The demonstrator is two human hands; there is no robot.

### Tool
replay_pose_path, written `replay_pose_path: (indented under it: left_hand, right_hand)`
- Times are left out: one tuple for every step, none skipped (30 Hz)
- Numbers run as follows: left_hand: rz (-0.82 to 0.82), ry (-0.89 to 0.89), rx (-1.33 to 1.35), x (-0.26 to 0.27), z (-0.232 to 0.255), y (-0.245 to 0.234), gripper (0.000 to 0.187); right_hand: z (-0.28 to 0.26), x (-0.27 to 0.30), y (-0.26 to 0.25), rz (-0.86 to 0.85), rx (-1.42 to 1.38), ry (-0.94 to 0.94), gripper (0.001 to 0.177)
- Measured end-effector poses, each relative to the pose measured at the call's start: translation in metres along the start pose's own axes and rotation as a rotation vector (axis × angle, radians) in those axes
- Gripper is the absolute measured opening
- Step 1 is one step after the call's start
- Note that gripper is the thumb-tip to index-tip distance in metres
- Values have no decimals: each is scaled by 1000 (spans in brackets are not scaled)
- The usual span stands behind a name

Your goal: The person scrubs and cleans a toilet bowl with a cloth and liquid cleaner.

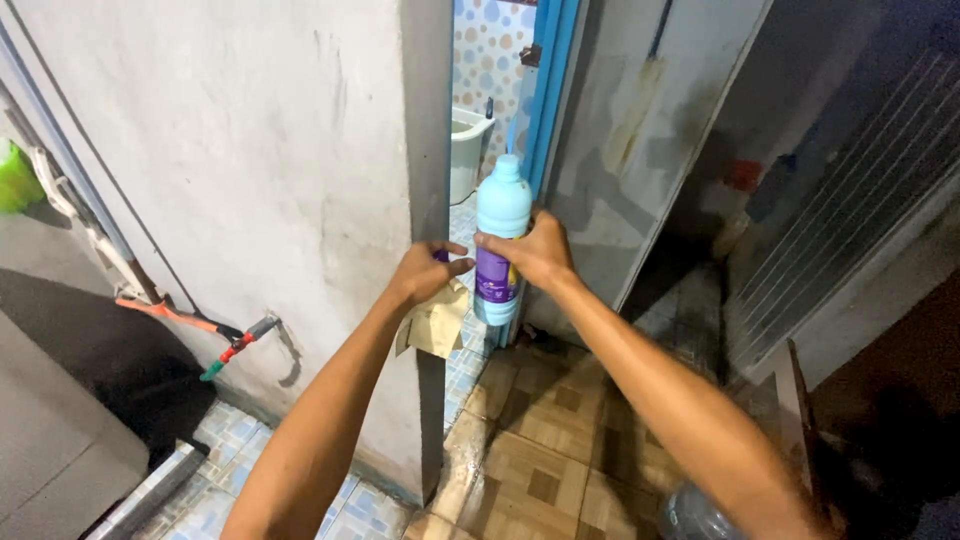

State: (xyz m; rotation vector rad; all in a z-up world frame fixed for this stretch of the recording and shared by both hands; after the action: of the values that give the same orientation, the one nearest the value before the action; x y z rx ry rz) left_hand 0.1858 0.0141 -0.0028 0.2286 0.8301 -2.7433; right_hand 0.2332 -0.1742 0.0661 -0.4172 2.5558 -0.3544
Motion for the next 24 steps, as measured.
replay_pose_path:
  left_hand:
    - [-5, 3, 2, -4, 3, 0, 44]
    - [-60, 44, 68, -7, 9, 5, 45]
    - [-112, 85, 131, -11, 15, 7, 48]
    - [-116, 88, 130, -12, 17, 6, 48]
    - [-142, 94, 170, -12, 20, 6, 47]
    - [-169, 101, 211, -12, 23, 7, 47]
    - [-167, 102, 208, -12, 24, 6, 47]
    - [-170, 20, 323, -13, 18, 6, 46]
    - [-167, -64, 442, -11, 12, 6, 46]
    - [-160, -63, 442, -10, 4, 6, 46]
    - [-153, -22, 460, -15, 3, 5, 46]
    - [-146, 18, 477, -21, 2, 4, 46]
    - [-150, 19, 480, -18, 9, 2, 46]
    - [-179, 8, 498, -15, 16, 2, 47]
    - [-205, -9, 515, -9, 19, 1, 47]
    - [-207, -13, 516, -5, 21, 0, 47]
    - [-256, -32, 580, -1, 25, 1, 45]
    - [-304, -52, 643, 3, 29, 3, 44]
    - [-302, -50, 643, 9, 40, 1, 44]
    - [-266, -21, 560, 15, 50, -4, 44]
    - [-231, 6, 477, 20, 61, -9, 46]
    - [-231, 6, 477, 15, 56, -7, 46]
    - [-208, 22, 449, 10, 51, -7, 48]
    - [-185, 38, 421, 5, 46, -7, 50]
  right_hand:
    - [2, 0, 3, 5, 3, 2, 52]
    - [4, 0, 7, -4, -26, 2, 52]
    - [5, -1, 13, -12, -59, -1, 53]
    - [5, -3, 14, -7, -59, 0, 53]
    - [5, -4, 15, -5, -87, -1, 54]
    - [4, -5, 17, -3, -115, -2, 55]
    - [2, -5, 18, -3, -117, -5, 55]
    - [-1, -5, 19, -2, -138, -14, 55]
    - [-6, -5, 21, -8, -158, -24, 55]
    - [-8, -4, 25, -13, -159, -29, 55]
    - [-9, -8, 26, -4, -149, -33, 57]
    - [-10, -13, 26, 7, -140, -38, 58]
    - [-10, -14, 25, 10, -136, -36, 58]
    - [-8, -15, 23, 31, -109, -12, 59]
    - [-4, -14, 24, 49, -85, 15, 61]
    - [-5, -12, 25, 48, -84, 20, 61]
    - [-8, -11, 25, 54, -98, 17, 60]
    - [-12, -11, 25, 59, -112, 14, 60]
    - [-14, -11, 26, 59, -112, 11, 60]
    - [-17, -12, 27, 54, -125, 0, 59]
    - [-20, -12, 28, 50, -138, -9, 58]
    - [-22, -13, 28, 50, -138, -9, 58]
    - [-22, -13, 28, 52, -130, 5, 57]
    - [-22, -12, 28, 54, -121, 19, 56]
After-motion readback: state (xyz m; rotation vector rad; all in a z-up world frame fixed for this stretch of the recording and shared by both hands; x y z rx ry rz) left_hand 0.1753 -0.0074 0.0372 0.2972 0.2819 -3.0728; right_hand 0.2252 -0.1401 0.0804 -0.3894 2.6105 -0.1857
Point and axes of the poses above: each hand's wrist, its own x-axis away from the middle knuckle, its own y-axis out of the palm, z = x × y, the point moved 9 cm from there along -x, towards the middle knuckle, and after that the axes turned 2 degrees about y, right-handed, at the moved point
